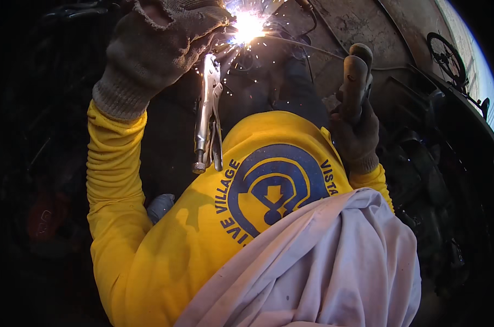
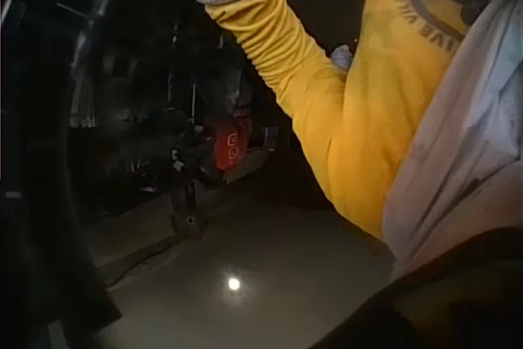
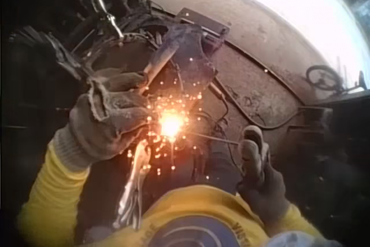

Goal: The person uses an angle grinder to smooth a metal frame, then positions a metal rod with locking pliers and welds it onto the frame.

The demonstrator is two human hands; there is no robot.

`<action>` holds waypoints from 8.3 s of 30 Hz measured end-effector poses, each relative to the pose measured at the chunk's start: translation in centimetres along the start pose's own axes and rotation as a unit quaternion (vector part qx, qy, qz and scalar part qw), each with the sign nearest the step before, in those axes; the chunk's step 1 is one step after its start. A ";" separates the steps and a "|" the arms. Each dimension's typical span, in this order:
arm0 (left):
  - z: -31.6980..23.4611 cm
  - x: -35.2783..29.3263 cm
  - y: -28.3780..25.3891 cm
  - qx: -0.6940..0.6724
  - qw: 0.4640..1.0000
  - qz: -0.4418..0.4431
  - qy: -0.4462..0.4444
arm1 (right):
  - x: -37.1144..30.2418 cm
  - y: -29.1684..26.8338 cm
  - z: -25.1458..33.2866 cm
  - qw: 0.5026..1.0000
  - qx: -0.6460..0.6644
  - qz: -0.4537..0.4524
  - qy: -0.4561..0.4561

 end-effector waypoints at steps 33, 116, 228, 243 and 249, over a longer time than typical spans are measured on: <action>0.5 6.5 -1.9 -0.238 0.966 0.001 -0.096 | -0.5 -0.3 -0.3 0.999 -0.011 -0.013 0.051; 0.7 7.2 -2.7 -0.229 0.968 -0.035 -0.092 | -1.8 -1.8 -1.4 0.981 -0.108 0.064 -0.151; 0.3 7.5 -3.6 -0.173 0.974 0.103 -0.108 | -2.0 -2.3 -1.9 0.975 -0.107 -0.031 -0.192; 0.0 5.4 -0.8 -0.191 0.962 0.106 -0.162 | 4.3 -5.1 1.7 0.967 0.114 -0.161 -0.162; -0.2 5.8 -1.2 -0.188 0.949 0.142 -0.211 | 15.2 -12.0 14.7 0.952 0.115 -0.151 -0.241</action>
Point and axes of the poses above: each hand's wrist, its own x-axis towards the middle knuckle, its own y-axis out of the palm, z = x × y, the point moved 3 cm from there along x, towards the middle knuckle, and after that the axes turned 4 degrees about x, right-handed, at the moved point
